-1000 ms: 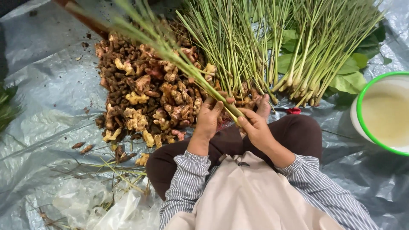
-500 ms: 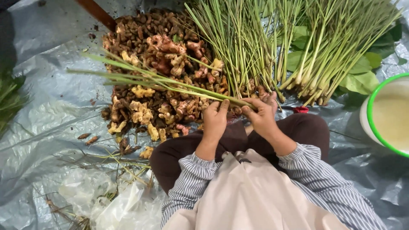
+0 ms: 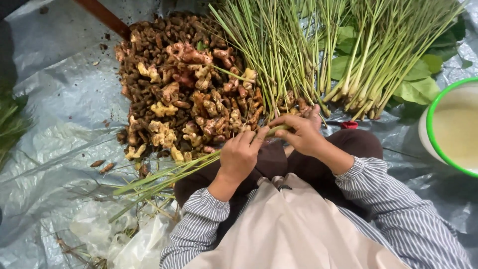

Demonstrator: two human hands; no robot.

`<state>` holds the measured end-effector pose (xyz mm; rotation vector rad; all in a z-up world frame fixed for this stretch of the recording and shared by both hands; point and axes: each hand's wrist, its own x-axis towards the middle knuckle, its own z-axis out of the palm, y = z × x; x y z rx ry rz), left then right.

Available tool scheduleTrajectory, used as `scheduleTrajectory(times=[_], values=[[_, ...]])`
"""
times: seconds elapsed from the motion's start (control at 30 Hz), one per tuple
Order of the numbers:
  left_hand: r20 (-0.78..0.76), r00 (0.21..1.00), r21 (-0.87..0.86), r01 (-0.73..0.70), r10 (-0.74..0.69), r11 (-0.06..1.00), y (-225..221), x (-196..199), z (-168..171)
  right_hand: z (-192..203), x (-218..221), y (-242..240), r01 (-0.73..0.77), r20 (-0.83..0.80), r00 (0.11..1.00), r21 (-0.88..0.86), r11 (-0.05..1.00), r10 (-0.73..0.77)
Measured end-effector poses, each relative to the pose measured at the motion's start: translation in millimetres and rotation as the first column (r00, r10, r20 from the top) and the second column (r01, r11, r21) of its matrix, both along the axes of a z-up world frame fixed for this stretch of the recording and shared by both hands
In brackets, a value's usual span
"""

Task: Stripping leaves and cleaning lemongrass stalks by hand while sitting on the floor next to a pile of ginger roots.

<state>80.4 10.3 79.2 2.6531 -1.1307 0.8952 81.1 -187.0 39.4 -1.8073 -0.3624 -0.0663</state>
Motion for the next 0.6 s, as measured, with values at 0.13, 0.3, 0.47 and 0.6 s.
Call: scheduleTrajectory(times=[0.13,0.3,0.47,0.6], values=[[-0.108,0.991,-0.137,-0.098,0.083,0.986,-14,-4,-2,7,17,5,0.072,-0.105,0.993,0.244,0.967,-0.048],[-0.178,0.976,-0.124,-0.149,0.125,0.981,-34,-8,8,14,25,23,0.178,-0.192,0.978,0.593,0.786,-0.077],[-0.275,0.952,-0.119,-0.173,0.135,0.978,-26,-3,-18,5,31,8,0.143,-0.159,0.986,0.708,0.692,-0.041],[-0.419,0.903,-0.270,-0.225,0.096,0.936,-20,-2,-1,-12,42,-16,0.435,-0.347,0.900,0.723,0.536,-0.263]])
